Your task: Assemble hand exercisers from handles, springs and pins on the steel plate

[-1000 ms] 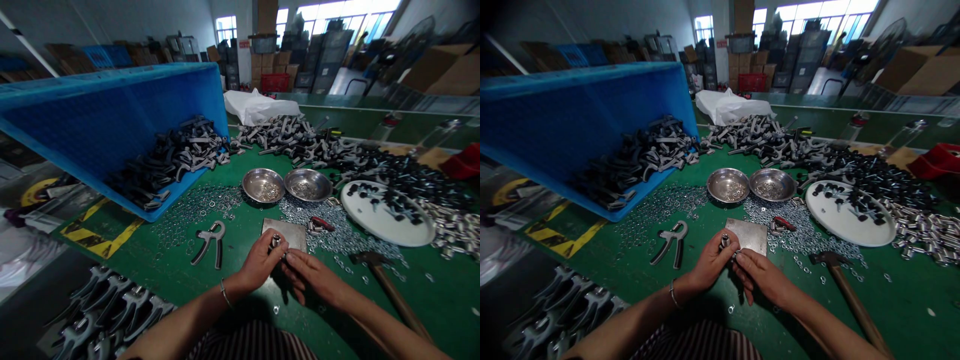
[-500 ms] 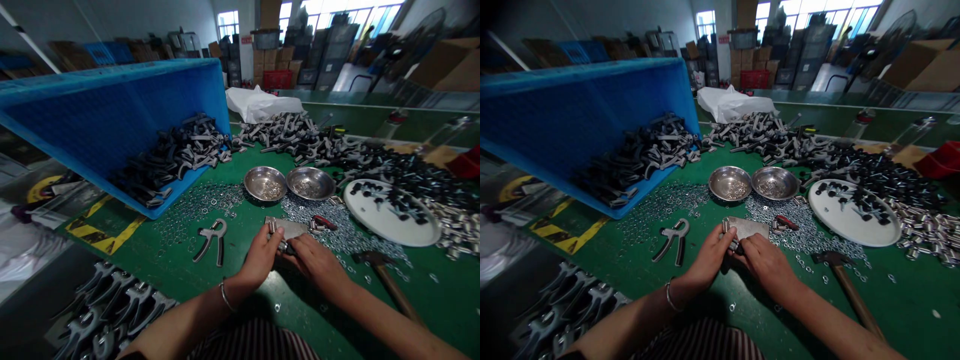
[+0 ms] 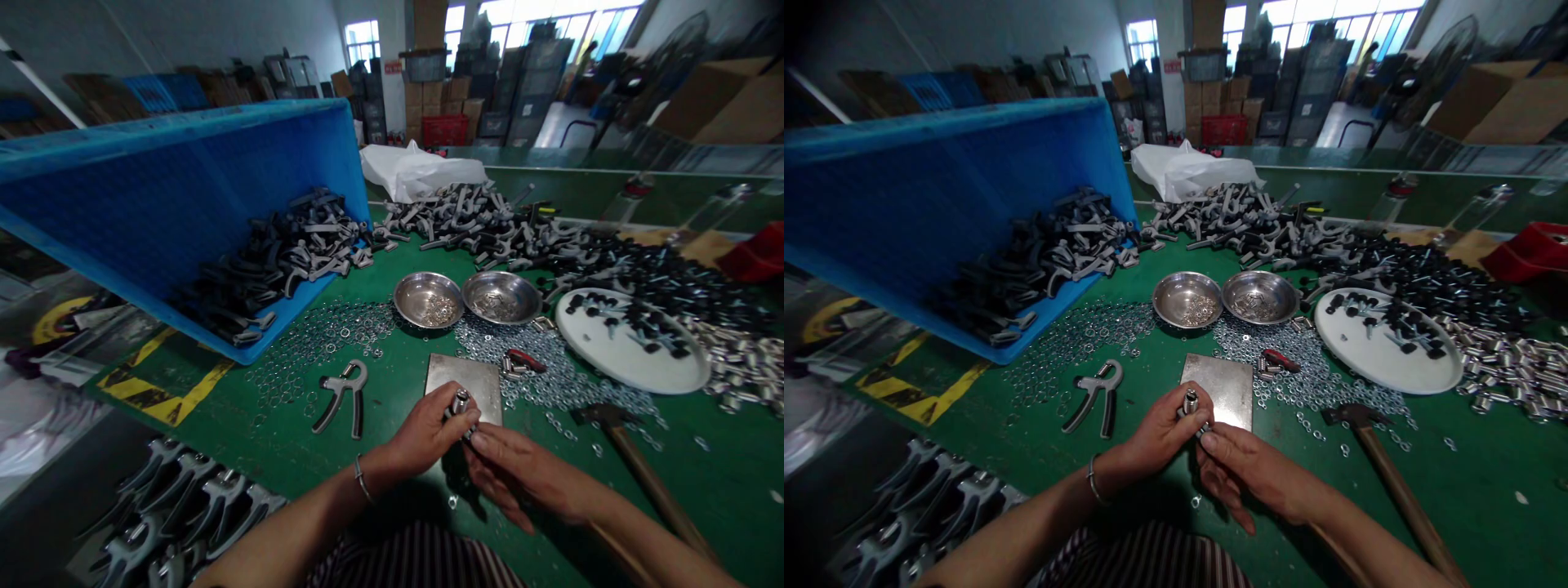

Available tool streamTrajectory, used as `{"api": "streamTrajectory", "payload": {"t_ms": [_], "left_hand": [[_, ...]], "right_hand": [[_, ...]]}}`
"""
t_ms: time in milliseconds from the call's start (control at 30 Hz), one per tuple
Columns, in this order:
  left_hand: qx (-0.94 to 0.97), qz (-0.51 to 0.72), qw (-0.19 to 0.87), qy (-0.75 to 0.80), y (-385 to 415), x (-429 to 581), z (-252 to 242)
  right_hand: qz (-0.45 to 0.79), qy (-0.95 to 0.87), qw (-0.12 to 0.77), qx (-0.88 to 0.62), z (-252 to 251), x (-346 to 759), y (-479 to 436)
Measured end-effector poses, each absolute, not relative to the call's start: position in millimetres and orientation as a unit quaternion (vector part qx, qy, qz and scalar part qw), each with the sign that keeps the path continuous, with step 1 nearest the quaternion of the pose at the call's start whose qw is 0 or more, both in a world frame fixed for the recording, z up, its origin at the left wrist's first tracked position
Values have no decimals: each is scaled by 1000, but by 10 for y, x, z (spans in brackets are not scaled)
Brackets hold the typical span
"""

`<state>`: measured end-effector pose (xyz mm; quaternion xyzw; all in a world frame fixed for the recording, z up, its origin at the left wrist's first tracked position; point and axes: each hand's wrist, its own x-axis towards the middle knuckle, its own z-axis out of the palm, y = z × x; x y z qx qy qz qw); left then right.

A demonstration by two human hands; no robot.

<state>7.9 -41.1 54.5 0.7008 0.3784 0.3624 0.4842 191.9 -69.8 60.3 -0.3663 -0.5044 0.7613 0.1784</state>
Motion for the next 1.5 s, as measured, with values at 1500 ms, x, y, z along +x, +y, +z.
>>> {"api": "streamTrajectory", "payload": {"t_ms": [1500], "left_hand": [[678, 430, 432, 410, -482, 166, 356]], "right_hand": [[490, -643, 313, -498, 327, 1807, -849]]}}
